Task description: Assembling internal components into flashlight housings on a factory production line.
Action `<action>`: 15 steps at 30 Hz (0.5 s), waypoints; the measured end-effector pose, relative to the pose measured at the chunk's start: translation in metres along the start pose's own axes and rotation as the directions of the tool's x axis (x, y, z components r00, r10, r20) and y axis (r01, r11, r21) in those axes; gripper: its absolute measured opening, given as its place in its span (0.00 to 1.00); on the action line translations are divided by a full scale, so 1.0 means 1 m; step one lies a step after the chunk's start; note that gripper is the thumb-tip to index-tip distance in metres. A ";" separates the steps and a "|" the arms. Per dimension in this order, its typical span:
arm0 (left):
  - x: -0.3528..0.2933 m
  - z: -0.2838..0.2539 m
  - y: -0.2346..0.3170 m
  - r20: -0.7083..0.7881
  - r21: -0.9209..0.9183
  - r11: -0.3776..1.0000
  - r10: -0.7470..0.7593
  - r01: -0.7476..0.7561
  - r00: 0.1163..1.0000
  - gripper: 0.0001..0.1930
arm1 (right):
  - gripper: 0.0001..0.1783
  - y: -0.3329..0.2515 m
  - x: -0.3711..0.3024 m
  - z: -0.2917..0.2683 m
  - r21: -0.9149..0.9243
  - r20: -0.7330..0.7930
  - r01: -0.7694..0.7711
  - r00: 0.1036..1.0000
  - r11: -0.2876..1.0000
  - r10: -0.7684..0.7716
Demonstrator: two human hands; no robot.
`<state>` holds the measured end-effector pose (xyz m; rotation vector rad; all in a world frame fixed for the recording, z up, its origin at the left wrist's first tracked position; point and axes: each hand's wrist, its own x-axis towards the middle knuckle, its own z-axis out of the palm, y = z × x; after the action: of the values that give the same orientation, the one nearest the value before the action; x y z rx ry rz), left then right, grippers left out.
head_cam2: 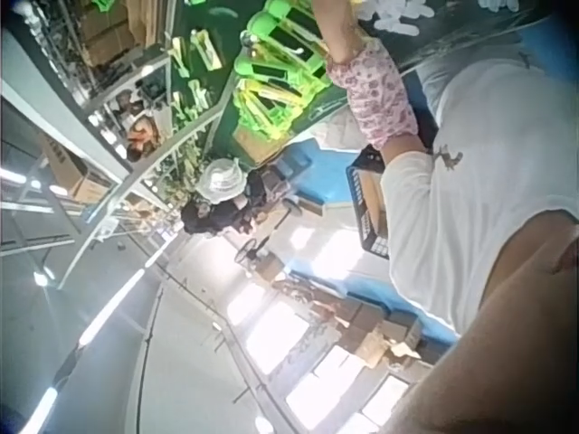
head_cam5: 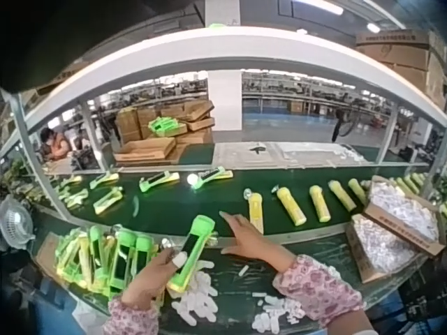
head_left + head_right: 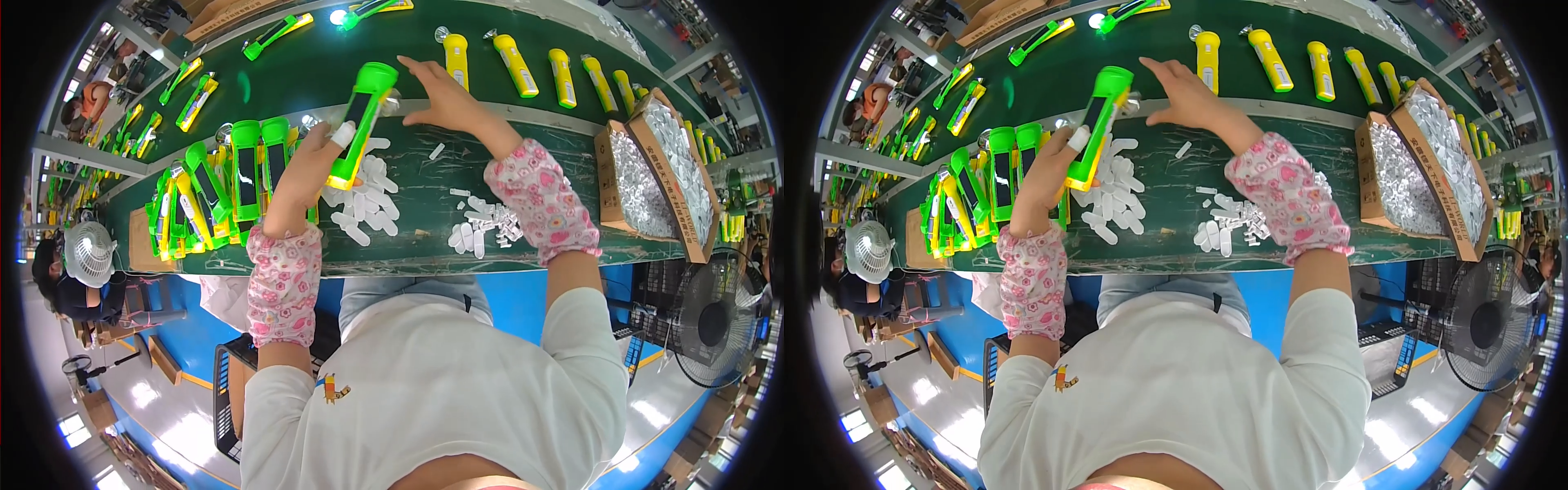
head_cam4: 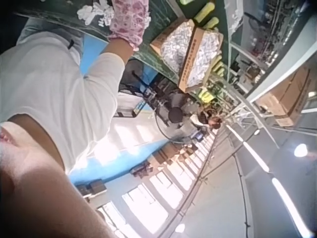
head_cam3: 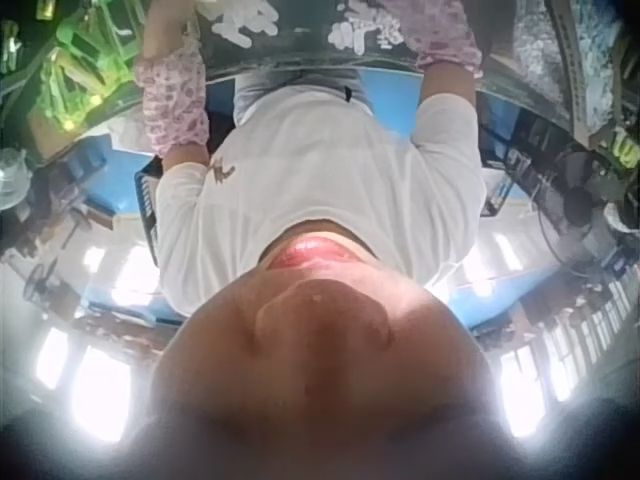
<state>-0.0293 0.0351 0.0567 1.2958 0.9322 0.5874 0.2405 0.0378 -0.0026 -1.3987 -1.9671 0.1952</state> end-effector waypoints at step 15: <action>0.042 0.015 -0.047 0.245 -0.802 0.586 0.147 0.115 0.958 0.30 | 0.09 -0.037 -0.028 0.067 -0.247 0.141 -0.174 0.967 0.953 0.213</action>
<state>-0.0003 0.0515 0.0010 0.5060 0.2982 0.7023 0.1755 0.0164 -0.0459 -1.7820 -2.0365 0.1799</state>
